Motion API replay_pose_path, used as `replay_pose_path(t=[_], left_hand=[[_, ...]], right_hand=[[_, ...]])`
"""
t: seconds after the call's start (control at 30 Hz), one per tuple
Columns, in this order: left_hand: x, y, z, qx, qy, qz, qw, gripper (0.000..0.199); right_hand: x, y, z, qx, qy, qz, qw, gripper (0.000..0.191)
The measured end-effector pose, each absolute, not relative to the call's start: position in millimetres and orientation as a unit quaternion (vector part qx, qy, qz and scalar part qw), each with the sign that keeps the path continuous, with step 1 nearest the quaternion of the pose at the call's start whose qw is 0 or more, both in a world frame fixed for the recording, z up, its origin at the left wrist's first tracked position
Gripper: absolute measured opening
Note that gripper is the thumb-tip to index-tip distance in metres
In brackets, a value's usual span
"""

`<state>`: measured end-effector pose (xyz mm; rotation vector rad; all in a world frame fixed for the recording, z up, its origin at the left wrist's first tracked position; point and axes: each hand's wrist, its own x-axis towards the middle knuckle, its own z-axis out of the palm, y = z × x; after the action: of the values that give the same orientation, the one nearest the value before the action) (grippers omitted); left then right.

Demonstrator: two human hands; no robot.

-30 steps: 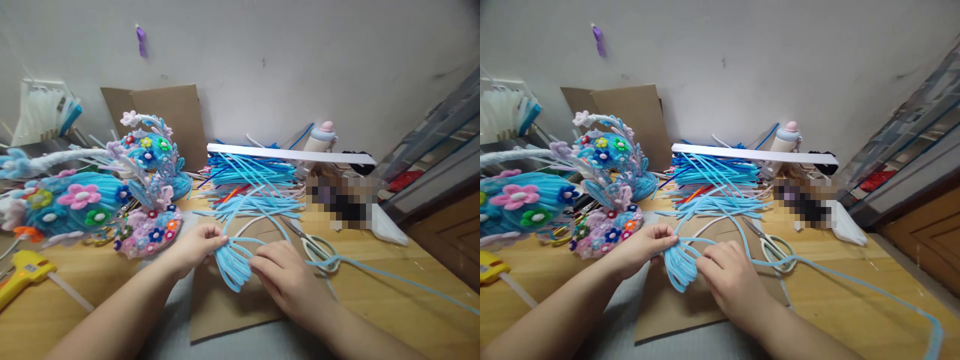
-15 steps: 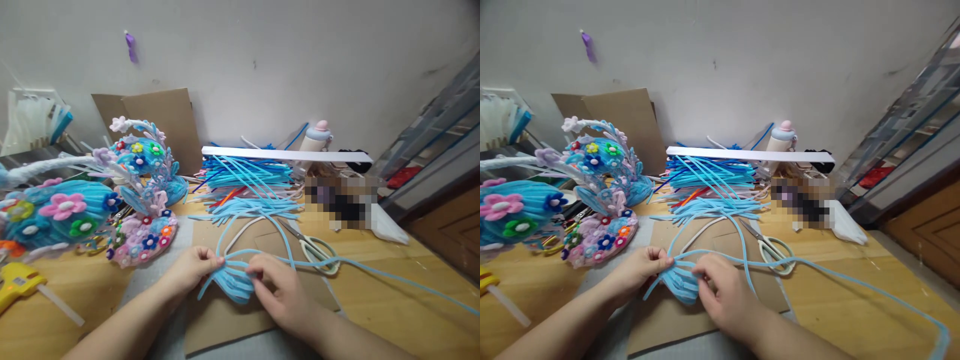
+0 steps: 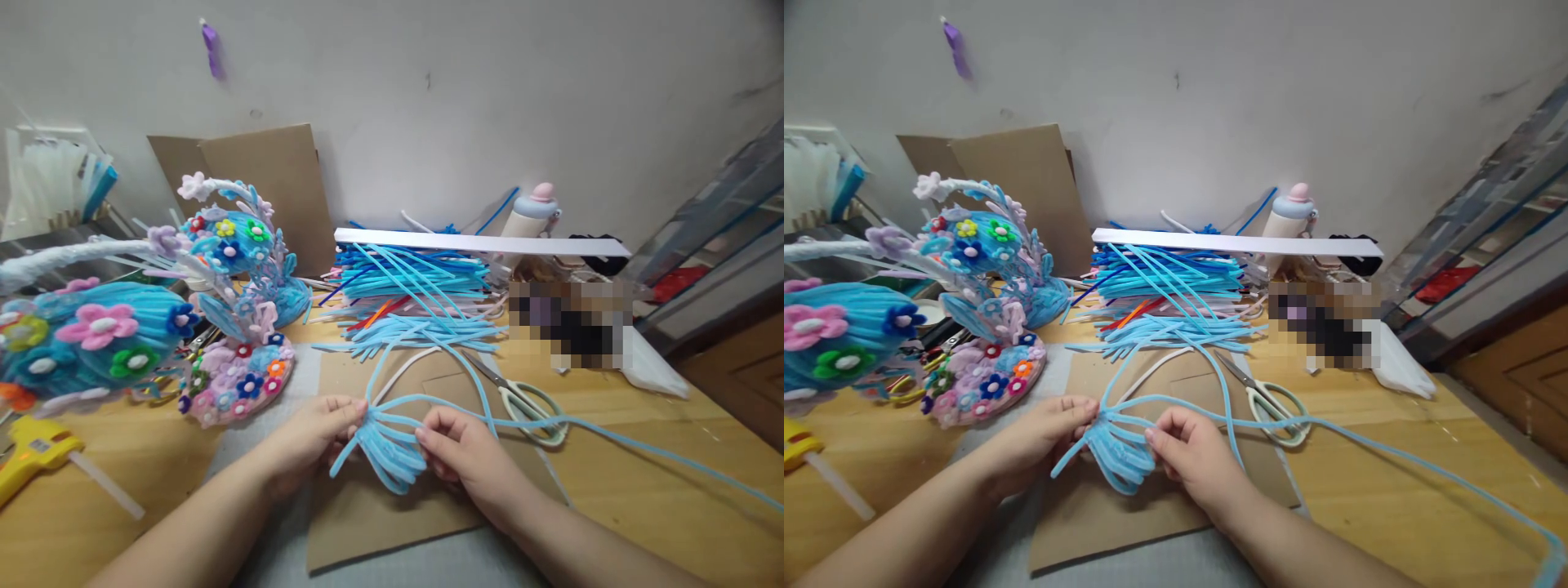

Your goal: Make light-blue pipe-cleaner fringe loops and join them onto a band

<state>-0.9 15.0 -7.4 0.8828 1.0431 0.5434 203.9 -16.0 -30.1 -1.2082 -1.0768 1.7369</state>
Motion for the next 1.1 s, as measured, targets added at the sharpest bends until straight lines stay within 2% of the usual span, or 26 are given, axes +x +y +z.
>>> replay_pose_path(t=[0.13, 0.33, 0.53, 0.63, 0.73, 0.87, 0.97, 1.1], left_hand=[[-2.0, 15.3, -12.8, 0.410, 0.490, 0.240, 0.730, 0.035], [-0.6, 16.1, -21.1, 0.418, 0.477, 0.277, 0.722, 0.035], [1.4, 15.5, -19.7, 0.434, 0.480, 0.296, 0.703, 0.031], [1.3, 14.7, -21.7, 0.442, 0.485, 0.295, 0.695, 0.030], [-0.4, 15.2, -22.5, 0.420, 0.476, 0.293, 0.715, 0.029], [-2.5, 17.2, -18.8, 0.401, 0.444, 0.283, 0.750, 0.028], [-2.6, 17.8, -16.4, 0.394, 0.428, 0.275, 0.765, 0.027], [-2.9, 17.6, -16.6, 0.392, 0.419, 0.272, 0.772, 0.026]], right_hand=[[203.4, -16.9, -31.0, -0.460, -0.406, 0.689, 0.385, 0.034], [205.8, -15.8, -28.3, -0.379, -0.286, 0.801, 0.364, 0.028], [205.6, -13.8, -34.8, -0.385, -0.247, 0.807, 0.373, 0.024], [203.6, -15.1, -39.3, -0.454, -0.315, 0.742, 0.380, 0.026], [204.1, -16.5, -39.7, -0.505, -0.446, 0.605, 0.424, 0.024], [211.5, -16.6, -31.4, -0.454, -0.673, 0.432, 0.393, 0.010], [217.8, -17.5, -24.4, -0.410, -0.755, 0.341, 0.381, 0.016], [220.8, -20.3, -22.3, -0.355, -0.816, 0.282, 0.359, 0.021]])
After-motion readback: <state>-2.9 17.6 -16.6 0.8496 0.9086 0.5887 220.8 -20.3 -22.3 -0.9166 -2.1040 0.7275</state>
